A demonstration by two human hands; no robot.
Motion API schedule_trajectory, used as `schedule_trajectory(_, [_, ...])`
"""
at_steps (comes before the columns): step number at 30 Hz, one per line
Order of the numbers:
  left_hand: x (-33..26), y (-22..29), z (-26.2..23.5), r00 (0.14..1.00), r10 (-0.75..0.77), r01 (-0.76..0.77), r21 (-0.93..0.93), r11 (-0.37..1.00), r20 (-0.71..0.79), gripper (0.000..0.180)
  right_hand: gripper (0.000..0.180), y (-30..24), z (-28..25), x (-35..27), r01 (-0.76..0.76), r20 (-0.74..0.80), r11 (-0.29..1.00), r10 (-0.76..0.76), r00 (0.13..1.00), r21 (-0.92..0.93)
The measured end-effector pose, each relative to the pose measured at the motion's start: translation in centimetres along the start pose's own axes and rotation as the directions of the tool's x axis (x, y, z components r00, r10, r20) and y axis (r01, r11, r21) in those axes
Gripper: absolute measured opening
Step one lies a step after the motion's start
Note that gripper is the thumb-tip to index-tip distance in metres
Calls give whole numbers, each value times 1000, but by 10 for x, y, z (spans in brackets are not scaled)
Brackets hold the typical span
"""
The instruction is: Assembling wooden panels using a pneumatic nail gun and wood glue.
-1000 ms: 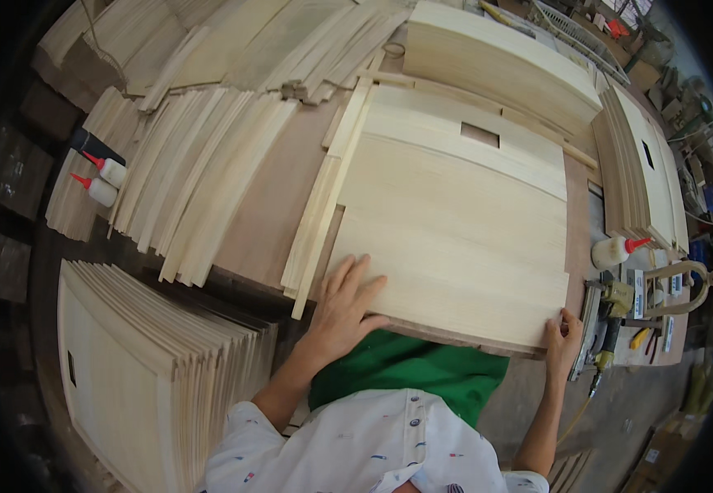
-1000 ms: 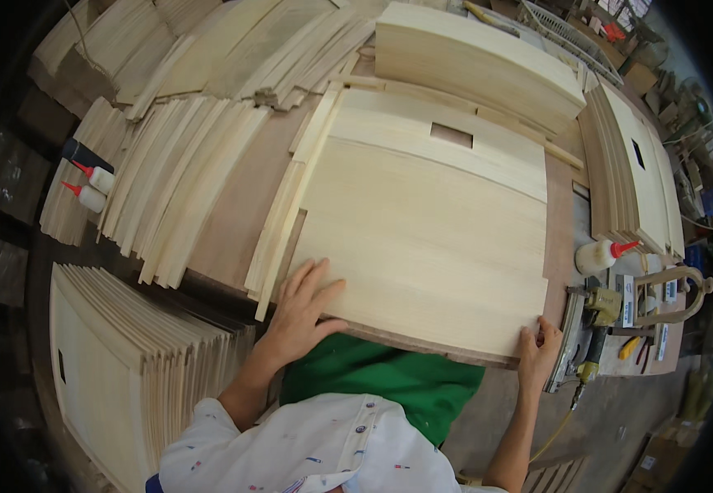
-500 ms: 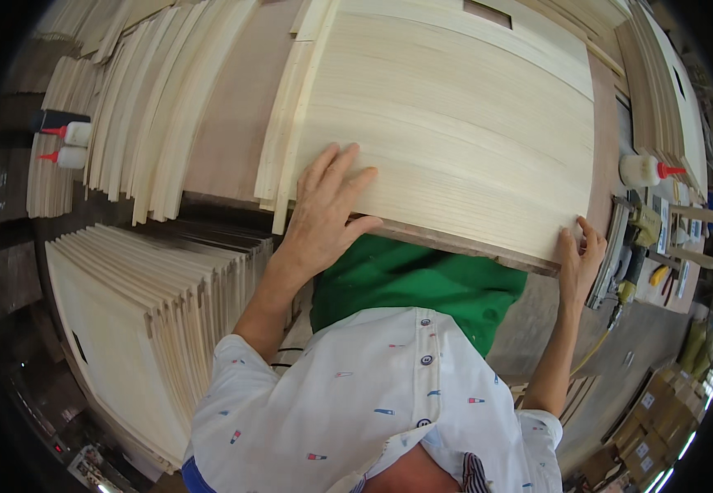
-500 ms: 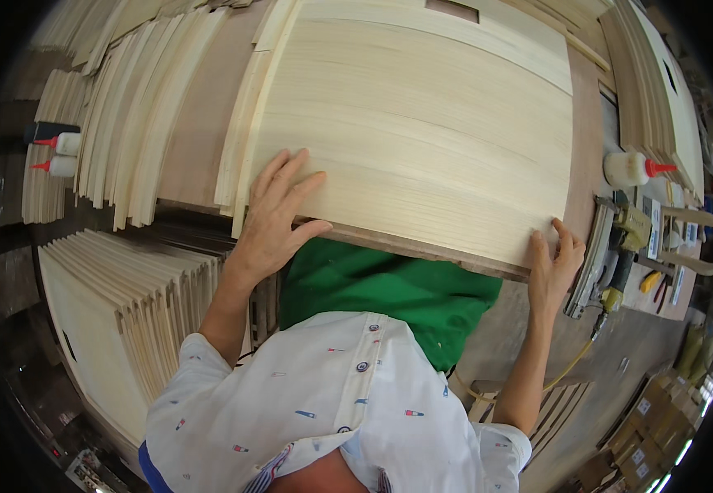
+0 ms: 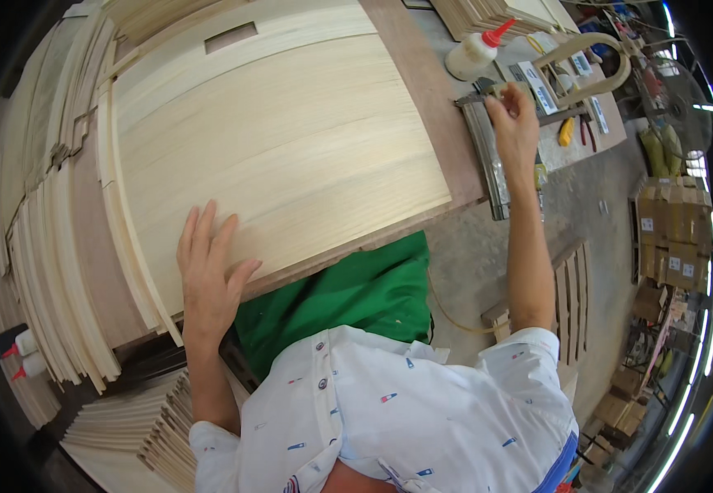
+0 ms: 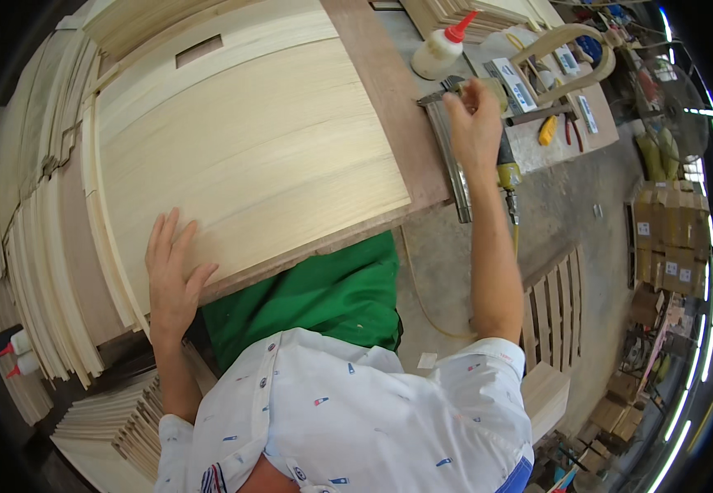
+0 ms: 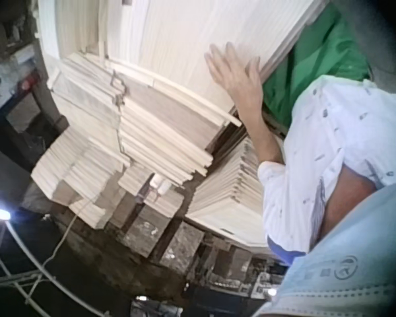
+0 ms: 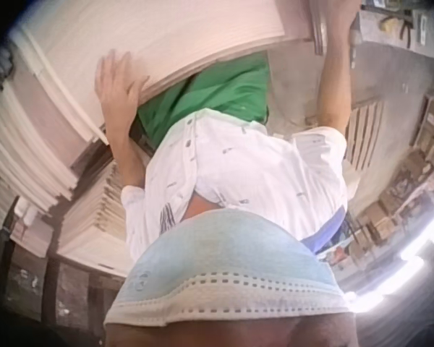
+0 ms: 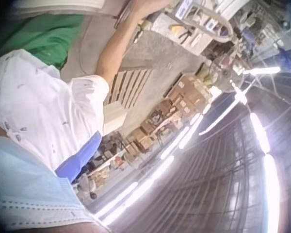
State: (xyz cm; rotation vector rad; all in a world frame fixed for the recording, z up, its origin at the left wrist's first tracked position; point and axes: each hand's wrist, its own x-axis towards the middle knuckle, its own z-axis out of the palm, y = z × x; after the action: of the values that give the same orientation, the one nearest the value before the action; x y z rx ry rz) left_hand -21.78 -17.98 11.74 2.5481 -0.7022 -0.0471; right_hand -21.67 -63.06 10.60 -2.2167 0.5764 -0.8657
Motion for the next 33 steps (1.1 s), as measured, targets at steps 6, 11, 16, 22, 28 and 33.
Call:
schedule_trajectory(6, [10,15,9,990,139,-140,-49,989,-25,52,55,28,12,85,58,246,953,18,969,-298])
schedule_trajectory(11, [-14,19,10,994,58,-72,-151,986,-91,45,52,64,32,129,12,352,988,43,935,-154])
schedule_trajectory(16, [-20,16,10,990,17,-49,-226,973,-140,45,59,45,38,120,29,275,978,30,961,-207])
schedule_trajectory(22, [16,38,9,981,-104,-6,-561,828,-164,52,59,-110,25,37,236,525,971,-178,832,-45])
schedule_trajectory(28, [56,49,20,975,-217,26,-939,343,-52,74,68,-210,65,-61,720,699,651,-631,336,241])
schedule_trajectory(33, [29,41,26,916,-400,88,-963,253,-22,62,77,-208,97,-97,691,676,622,-689,261,368])
